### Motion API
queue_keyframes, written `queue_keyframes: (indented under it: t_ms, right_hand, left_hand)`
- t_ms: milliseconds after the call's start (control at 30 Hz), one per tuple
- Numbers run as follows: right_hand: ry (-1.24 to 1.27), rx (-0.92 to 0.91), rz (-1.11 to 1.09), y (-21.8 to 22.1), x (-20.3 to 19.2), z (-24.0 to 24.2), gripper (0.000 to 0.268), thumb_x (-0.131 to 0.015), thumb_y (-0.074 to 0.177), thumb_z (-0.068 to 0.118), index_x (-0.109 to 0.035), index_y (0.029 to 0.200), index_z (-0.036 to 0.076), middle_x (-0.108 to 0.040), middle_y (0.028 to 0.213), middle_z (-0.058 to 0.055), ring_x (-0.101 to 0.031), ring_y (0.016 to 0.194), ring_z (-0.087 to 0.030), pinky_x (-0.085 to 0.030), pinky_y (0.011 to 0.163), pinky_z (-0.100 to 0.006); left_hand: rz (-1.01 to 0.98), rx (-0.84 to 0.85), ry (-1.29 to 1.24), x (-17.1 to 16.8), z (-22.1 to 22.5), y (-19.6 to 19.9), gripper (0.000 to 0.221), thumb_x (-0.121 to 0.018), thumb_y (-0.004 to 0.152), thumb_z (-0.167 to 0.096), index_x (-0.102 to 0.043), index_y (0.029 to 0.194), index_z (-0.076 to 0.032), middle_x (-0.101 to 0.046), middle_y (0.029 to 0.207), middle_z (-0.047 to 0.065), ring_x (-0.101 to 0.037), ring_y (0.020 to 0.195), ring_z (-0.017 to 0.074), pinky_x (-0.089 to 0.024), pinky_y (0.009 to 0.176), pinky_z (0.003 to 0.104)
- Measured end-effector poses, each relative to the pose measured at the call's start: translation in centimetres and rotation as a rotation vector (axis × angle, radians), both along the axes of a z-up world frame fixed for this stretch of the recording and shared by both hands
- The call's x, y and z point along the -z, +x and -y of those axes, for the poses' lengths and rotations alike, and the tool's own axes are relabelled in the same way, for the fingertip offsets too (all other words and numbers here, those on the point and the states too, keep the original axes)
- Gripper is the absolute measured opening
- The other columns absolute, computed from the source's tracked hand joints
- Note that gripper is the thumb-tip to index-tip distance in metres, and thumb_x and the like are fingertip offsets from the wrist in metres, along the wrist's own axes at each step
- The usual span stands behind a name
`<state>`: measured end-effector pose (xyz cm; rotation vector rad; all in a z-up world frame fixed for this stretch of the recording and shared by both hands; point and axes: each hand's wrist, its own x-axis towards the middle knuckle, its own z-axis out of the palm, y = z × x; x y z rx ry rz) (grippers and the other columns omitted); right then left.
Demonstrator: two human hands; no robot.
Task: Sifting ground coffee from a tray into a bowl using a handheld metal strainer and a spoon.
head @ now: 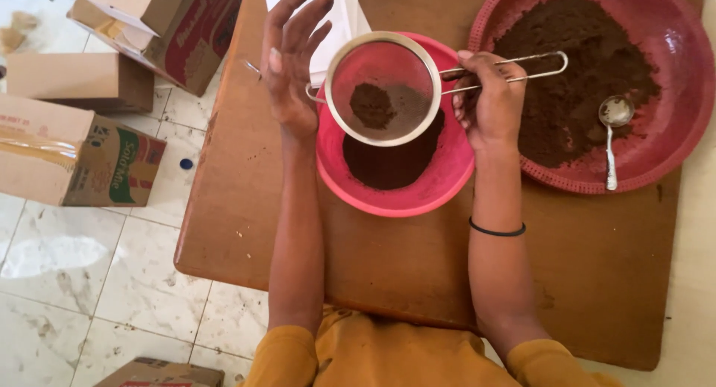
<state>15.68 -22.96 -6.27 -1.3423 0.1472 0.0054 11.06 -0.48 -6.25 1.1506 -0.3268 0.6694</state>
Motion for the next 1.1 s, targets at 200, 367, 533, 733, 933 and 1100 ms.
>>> queue_keyframes:
  t_ms: [200, 367, 533, 733, 933, 1100]
  right_hand:
    - [0.019, 0.012, -0.029, 0.1, -0.3, -0.3, 0.013, -0.067, 0.088, 0.012, -0.068, 0.078, 0.004, -0.052, 0.046, -0.006, -0.045, 0.030, -0.013, -0.024, 0.024, -0.025]
    - [-0.032, -0.015, -0.066, -0.1, -0.7, -0.5, 0.013, -0.068, 0.091, 0.013, -0.069, 0.081, 0.005, -0.053, 0.046, -0.006, -0.044, 0.030, -0.013, -0.025, 0.025, -0.024]
    - [-0.021, -0.026, -0.062, -0.4, -1.0, -0.6, 0.025, -0.069, 0.091, 0.014, -0.062, 0.068, 0.009, -0.052, 0.045, -0.004, -0.044, 0.031, -0.012, -0.025, 0.026, -0.023]
    - [-0.009, -0.072, -0.021, -0.4, -0.5, -0.3, 0.021, -0.067, 0.095, 0.012, -0.066, 0.075, 0.007, -0.055, 0.047, -0.004, -0.047, 0.032, -0.011, -0.029, 0.026, -0.022]
    - [-0.022, -0.082, -0.025, -0.4, -1.0, -0.4, 0.023, -0.068, 0.093, 0.013, -0.066, 0.072, 0.007, -0.054, 0.047, -0.005, -0.045, 0.031, -0.012, -0.026, 0.026, -0.023]
    - [0.013, -0.019, -0.032, 0.1, -0.4, -0.4, 0.019, -0.068, 0.093, 0.012, -0.067, 0.075, 0.007, -0.054, 0.047, -0.004, -0.045, 0.032, -0.013, -0.026, 0.026, -0.024]
  left_hand:
    - [0.032, 0.033, 0.018, 0.2, -0.3, 0.1, 0.061, -0.046, 0.107, -0.059, -0.052, 0.146, -0.013, -0.062, 0.147, 0.015, -0.057, 0.144, 0.0292, -0.047, 0.120, 0.046]
    - [0.019, 0.009, 0.007, 0.3, -0.2, 0.3, 0.062, -0.047, 0.105, -0.061, -0.054, 0.144, -0.013, -0.063, 0.145, 0.016, -0.059, 0.141, 0.0296, -0.047, 0.118, 0.046]
    - [0.014, 0.001, 0.005, -0.1, -0.1, 0.1, 0.065, -0.049, 0.104, -0.064, -0.055, 0.142, -0.012, -0.064, 0.143, 0.016, -0.060, 0.140, 0.0289, -0.049, 0.117, 0.044]
    - [0.033, 0.002, 0.000, 0.3, -0.1, 0.3, 0.064, -0.048, 0.105, -0.063, -0.055, 0.142, -0.011, -0.063, 0.143, 0.015, -0.060, 0.139, 0.0291, -0.049, 0.117, 0.044]
    - [0.016, -0.010, 0.016, 0.1, -0.1, 0.2, 0.065, -0.048, 0.105, -0.065, -0.054, 0.141, -0.012, -0.064, 0.143, 0.015, -0.060, 0.139, 0.0291, -0.049, 0.116, 0.045]
    - [0.014, -0.002, 0.028, 0.4, -0.5, 0.4, 0.067, -0.049, 0.105, -0.066, -0.054, 0.143, -0.011, -0.063, 0.144, 0.016, -0.060, 0.140, 0.0304, -0.051, 0.117, 0.047]
